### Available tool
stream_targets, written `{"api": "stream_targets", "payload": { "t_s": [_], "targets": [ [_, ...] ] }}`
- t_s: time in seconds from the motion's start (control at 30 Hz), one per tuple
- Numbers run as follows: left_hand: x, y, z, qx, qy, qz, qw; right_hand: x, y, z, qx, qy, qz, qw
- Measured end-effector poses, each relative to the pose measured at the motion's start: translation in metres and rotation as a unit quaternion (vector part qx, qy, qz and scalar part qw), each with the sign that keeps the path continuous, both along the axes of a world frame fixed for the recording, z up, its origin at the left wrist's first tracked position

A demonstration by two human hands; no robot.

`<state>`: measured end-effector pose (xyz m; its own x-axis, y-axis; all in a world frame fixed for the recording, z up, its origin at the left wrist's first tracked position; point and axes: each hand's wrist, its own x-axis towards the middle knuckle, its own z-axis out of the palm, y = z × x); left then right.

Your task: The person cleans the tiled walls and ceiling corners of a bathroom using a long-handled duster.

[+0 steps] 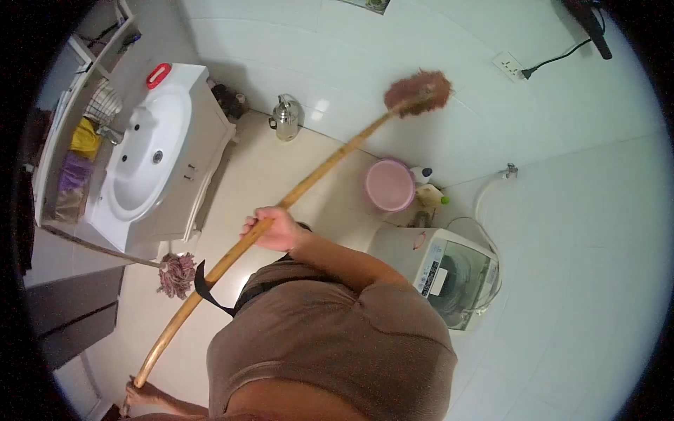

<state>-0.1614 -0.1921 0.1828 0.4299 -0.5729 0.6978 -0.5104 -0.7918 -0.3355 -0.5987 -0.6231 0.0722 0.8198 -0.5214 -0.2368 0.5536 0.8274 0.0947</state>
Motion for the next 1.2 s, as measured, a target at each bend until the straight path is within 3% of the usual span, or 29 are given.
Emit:
{"api": "stream_targets", "payload": {
  "t_s": [0.13,0.23,0.53,0.77,0.83,0.93,1.0,1.1,1.2],
  "targets": [
    [-0.020,0.021,0.057,0.033,-0.008,0.032,0.999,0.035,0.000,0.028,-0.064,-0.079,0.102,0.990],
    [-0.018,0.027,0.073,0.106,0.059,0.069,0.990,0.042,-0.002,0.018,-0.125,-0.165,0.076,0.975],
    [0.014,-0.017,0.053,0.319,0.228,0.107,0.914,-0.029,-0.001,-0.006,-0.077,-0.092,-0.001,0.993],
    [0.013,-0.132,0.017,0.325,0.226,0.014,0.918,-0.095,-0.030,-0.023,-0.046,-0.014,-0.109,0.993],
    [0.011,-0.165,-0.003,0.308,0.249,-0.073,0.915,-0.123,-0.039,-0.031,-0.040,0.007,-0.131,0.991],
    [-0.016,-0.218,-0.037,0.306,0.255,-0.105,0.911,-0.174,-0.048,-0.044,-0.052,-0.008,-0.185,0.981],
    [-0.039,-0.252,-0.052,0.291,0.263,-0.166,0.905,-0.208,-0.055,-0.050,0.056,0.044,-0.227,0.971],
    [-0.076,-0.297,-0.057,0.271,0.236,-0.233,0.904,-0.246,-0.067,-0.042,0.088,0.115,-0.292,0.945],
    [-0.118,-0.336,-0.044,0.235,0.236,-0.285,0.899,-0.276,-0.076,-0.041,0.121,0.091,-0.328,0.932]
  ]
}}
